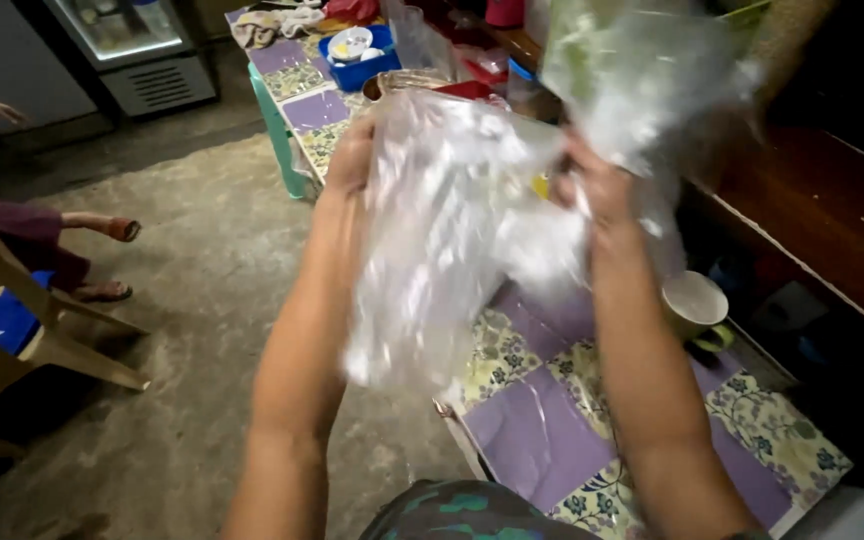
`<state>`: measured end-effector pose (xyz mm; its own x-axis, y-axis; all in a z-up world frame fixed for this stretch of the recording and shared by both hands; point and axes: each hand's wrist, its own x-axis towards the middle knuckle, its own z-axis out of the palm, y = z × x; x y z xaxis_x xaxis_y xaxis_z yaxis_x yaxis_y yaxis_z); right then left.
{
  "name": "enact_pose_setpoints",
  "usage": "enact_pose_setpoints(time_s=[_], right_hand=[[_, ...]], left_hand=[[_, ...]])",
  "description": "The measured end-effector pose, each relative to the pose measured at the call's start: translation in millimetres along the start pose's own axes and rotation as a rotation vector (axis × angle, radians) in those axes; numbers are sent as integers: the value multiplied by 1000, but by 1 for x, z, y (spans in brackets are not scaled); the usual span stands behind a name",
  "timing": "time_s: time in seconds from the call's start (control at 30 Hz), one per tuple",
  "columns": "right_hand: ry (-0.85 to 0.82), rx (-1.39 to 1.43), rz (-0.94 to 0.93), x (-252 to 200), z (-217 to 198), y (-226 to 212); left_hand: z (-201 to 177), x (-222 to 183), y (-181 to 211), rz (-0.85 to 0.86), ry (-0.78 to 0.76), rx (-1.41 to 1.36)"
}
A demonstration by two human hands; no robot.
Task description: Double-bagging and tying plastic bags around white packaged items.
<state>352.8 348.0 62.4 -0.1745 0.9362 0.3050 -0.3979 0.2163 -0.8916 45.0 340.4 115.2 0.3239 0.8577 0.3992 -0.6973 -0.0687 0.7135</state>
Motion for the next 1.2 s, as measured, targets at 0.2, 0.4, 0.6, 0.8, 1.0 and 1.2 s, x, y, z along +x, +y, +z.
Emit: enact_pose_setpoints(time_s=[0.2,0.4,0.6,0.8,1.0,1.2], right_hand=[[274,-104,173,34,-1,84],[416,-258,236,-14,5,124],[412,-525,221,-10,7,132],[436,-985,215,23,-7,148],[481,-999,192,45,-24,173],[419,-1125,303,14,-25,176]], left_hand=[[-112,-19,-42,-262,372,-110],[-174,-46,-110,-333,572,-51],[-165,-39,-128,-136,785,466],[-126,-25,-109,116,833,1052],[-132,-15,-107,-34,855,989],[-178,-35,-143,-148,903,1230]])
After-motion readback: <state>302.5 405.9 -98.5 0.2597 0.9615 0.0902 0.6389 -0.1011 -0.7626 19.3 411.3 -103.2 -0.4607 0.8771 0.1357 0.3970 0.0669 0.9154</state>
